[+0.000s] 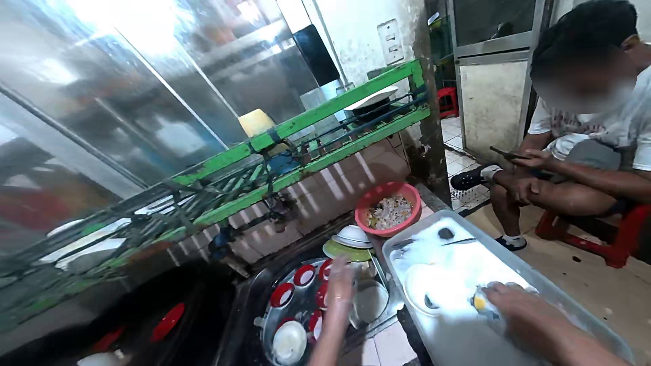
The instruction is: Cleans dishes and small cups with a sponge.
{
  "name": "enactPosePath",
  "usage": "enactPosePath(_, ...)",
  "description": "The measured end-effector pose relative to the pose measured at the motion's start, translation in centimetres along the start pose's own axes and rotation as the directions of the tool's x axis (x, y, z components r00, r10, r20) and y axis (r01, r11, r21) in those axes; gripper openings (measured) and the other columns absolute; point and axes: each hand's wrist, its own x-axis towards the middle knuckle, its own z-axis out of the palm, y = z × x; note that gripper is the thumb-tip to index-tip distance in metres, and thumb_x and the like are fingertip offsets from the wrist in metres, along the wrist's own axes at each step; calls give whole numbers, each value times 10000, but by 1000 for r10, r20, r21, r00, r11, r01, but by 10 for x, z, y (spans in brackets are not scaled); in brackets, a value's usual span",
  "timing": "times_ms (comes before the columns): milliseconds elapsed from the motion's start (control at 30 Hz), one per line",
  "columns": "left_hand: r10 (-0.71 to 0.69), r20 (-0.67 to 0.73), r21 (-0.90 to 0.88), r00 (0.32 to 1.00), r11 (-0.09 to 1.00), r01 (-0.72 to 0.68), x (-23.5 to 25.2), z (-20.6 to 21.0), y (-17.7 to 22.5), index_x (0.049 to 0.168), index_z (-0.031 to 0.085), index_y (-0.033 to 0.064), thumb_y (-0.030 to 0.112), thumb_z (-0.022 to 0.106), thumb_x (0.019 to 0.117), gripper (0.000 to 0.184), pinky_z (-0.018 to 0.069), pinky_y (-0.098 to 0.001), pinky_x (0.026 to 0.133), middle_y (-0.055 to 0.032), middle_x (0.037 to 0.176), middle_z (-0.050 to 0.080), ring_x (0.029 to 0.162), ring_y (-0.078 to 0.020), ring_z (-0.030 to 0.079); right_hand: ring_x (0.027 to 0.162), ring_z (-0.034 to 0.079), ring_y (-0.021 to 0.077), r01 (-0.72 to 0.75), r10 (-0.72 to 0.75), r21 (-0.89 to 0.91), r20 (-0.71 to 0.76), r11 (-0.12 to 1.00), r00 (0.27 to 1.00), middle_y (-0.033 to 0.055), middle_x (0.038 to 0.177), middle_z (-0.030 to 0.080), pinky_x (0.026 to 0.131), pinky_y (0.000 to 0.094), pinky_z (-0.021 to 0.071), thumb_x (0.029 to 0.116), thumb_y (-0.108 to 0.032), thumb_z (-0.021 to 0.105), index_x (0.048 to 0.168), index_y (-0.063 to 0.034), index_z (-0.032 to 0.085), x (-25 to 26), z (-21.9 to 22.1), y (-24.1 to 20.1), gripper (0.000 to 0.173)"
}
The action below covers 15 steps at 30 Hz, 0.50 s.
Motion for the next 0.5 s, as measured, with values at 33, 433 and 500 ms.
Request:
enactPosePath(33, 62, 117, 108, 991, 991, -75, 1, 22, 23, 1433, 534, -42, 158, 487, 1050, 434, 362, -483, 1193, -244, 1561, 425, 1451, -345, 423, 1383, 441, 500, -23, 24, -6, 50, 1000, 998, 215, 1489, 517, 1024, 737, 400, 949, -315, 692, 1456, -85, 549, -1, -1, -2, 575)
enactPosePath(433, -191, 451, 587, 872, 799, -128, -23, 137, 94, 1339, 597, 47, 163, 499, 1046, 330, 505, -537, 1029, -189, 1287, 656, 1211, -342, 635, 1263, 574, 418, 49, -74, 137, 179, 989, 981, 209, 1352, 607, 999, 655, 472, 932, -353, 701, 1312, -78, 649, -5, -13, 3, 472)
enactPosePath(500, -126, 388, 527, 913, 843, -107, -16, 124, 93, 1349, 596, 50, 171, 512, 1045, 337, 514, -549, 1012, -205, 1259, 667, 1171, -353, 656, 1261, 559, 450, 37, -45, 72, 118, 997, 992, 213, 1333, 612, 952, 683, 485, 914, -330, 714, 1297, -95, 659, -20, -22, 6, 453)
